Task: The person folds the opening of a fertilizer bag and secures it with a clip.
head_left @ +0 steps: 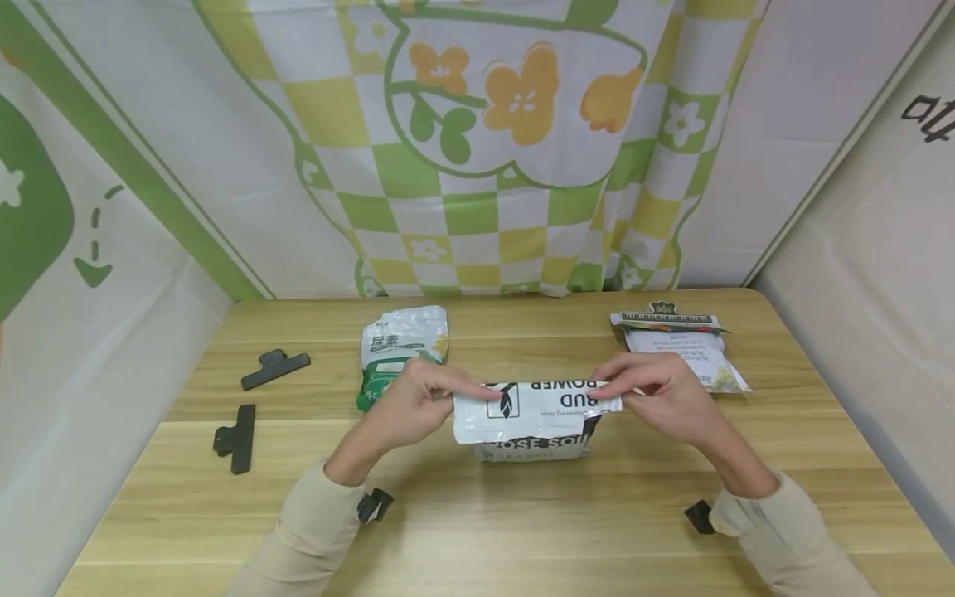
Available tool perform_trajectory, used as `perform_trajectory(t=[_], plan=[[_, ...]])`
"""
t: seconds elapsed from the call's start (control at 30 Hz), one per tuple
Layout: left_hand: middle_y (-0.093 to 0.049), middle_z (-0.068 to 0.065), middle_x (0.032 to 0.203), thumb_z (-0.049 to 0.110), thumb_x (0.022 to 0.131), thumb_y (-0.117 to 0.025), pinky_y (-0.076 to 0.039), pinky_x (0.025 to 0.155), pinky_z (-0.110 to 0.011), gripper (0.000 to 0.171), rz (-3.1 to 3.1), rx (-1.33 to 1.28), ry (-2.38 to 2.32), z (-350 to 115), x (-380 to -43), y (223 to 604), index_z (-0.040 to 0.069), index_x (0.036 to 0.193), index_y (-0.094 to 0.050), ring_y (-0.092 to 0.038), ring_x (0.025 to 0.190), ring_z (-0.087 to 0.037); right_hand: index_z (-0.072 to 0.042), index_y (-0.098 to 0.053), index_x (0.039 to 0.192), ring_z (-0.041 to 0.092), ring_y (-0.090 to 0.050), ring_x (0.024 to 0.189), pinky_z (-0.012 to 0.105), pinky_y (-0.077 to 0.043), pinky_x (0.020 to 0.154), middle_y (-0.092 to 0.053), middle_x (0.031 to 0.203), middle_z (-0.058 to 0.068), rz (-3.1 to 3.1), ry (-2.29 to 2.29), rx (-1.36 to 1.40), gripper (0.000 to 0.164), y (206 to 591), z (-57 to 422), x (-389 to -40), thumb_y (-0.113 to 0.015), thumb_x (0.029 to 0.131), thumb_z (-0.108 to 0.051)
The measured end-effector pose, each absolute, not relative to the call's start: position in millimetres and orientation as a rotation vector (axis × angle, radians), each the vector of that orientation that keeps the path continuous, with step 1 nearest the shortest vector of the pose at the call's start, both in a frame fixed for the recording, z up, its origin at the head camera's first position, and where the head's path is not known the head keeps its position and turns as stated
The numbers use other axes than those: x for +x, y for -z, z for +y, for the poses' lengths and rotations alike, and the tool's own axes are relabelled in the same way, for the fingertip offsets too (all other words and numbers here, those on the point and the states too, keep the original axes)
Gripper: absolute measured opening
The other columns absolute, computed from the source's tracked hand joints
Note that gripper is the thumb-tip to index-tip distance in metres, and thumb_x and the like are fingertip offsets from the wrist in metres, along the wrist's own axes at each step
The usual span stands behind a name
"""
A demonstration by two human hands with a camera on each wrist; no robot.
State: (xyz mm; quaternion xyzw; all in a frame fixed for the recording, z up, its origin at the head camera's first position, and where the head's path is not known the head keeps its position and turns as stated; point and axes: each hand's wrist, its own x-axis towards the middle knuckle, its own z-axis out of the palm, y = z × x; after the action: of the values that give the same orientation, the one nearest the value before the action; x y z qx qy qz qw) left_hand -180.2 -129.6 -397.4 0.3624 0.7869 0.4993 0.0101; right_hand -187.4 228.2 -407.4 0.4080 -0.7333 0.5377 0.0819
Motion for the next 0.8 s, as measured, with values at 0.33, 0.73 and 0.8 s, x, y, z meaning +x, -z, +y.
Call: perform_trajectory(t=[0.33, 0.73, 0.8], plan=[[-0.078, -0.012, 0.122, -0.012, 0.088, -0.068, -0.046, 0.055, -0.015, 0.039, 2.502, 1.287, -1.317, -137, -179, 384, 0.009, 0.119, -0.080, -0.075, 0.119, -0.030, -0.008, -0.083, 0.109, -0.001, -0.059, 0.080, 0.013, -0.041, 0.048, -0.075, 0.111, 0.008, -2.295, -1.335, 1.308, 0.046, 397, 232, -185, -0.060, 0.085, 0.024], [-0.074, -0.008, 0.132, 0.009, 0.094, -0.071, -0.057, 0.069, -0.018, 0.036, 2.517, 1.310, -1.234, -141, -178, 378, 0.015, 0.129, -0.076, -0.072, 0.124, -0.024, -0.005, -0.084, 0.102, 0.007, -0.062, 0.083, 0.016, -0.043, 0.056, -0.074, 0.101, 0.005, -2.203, -1.371, 1.244, 0.036, 400, 221, -183, -0.081, 0.076, 0.019], [-0.076, -0.007, 0.128, 0.018, 0.094, -0.078, -0.062, 0.090, -0.026, 0.031, 2.551, 1.283, -1.275, -137, -177, 381, 0.015, 0.125, -0.078, -0.075, 0.119, -0.022, -0.006, -0.084, 0.101, 0.007, -0.062, 0.084, 0.016, -0.043, 0.056, -0.074, 0.100, 0.004, -2.207, -1.374, 1.216, 0.036, 401, 221, -183, -0.082, 0.075, 0.019]])
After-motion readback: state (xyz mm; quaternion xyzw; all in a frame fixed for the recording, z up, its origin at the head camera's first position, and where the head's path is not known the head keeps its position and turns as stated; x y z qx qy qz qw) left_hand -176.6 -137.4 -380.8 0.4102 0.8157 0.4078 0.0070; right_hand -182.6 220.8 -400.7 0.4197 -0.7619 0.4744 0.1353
